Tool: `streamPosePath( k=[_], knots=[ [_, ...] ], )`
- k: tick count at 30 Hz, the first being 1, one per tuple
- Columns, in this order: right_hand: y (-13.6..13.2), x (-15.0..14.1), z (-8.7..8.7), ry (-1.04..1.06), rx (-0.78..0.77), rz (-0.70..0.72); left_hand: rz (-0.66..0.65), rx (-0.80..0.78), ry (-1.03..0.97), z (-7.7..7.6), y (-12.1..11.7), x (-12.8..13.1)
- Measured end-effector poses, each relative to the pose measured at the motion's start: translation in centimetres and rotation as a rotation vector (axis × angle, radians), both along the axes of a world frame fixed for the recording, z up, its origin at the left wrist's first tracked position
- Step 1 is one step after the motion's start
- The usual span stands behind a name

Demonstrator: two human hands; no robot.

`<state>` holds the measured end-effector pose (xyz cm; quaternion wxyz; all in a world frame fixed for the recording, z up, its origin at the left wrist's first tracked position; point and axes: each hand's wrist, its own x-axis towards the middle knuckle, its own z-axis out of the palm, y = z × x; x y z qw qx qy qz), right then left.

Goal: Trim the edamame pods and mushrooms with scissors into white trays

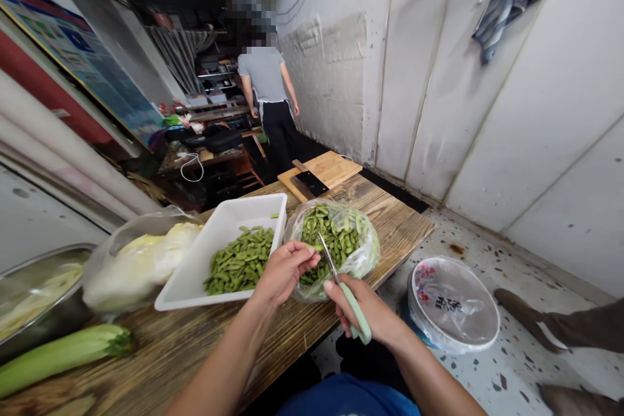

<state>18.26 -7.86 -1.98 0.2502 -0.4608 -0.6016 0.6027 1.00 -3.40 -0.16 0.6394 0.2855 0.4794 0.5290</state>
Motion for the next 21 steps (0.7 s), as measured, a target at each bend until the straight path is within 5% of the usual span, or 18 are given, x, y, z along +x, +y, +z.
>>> streamPosePath(
  k=[7, 12, 17, 21],
  knots=[
    [0.2, 0.3, -0.9, -0.076, 0.038, -0.01, -0.016, 0.043, 0.108, -0.5, -0.1, 0.0],
    [0.3, 0.2, -1.9, -0.075, -0.061, -0.063, 0.058, 0.19, 0.357, -1.4, 0.4, -0.2],
    [0.0, 0.8, -0.9, 0.12, -0.162, -0.088, 0.113, 0.411, 0.725, -1.7, 1.3, -1.2],
    [-0.2, 1.9, -0.8, 0.405, -0.305, -0.086, -0.043, 0.346, 0.529, -1.1, 1.8, -1.5]
  ],
)
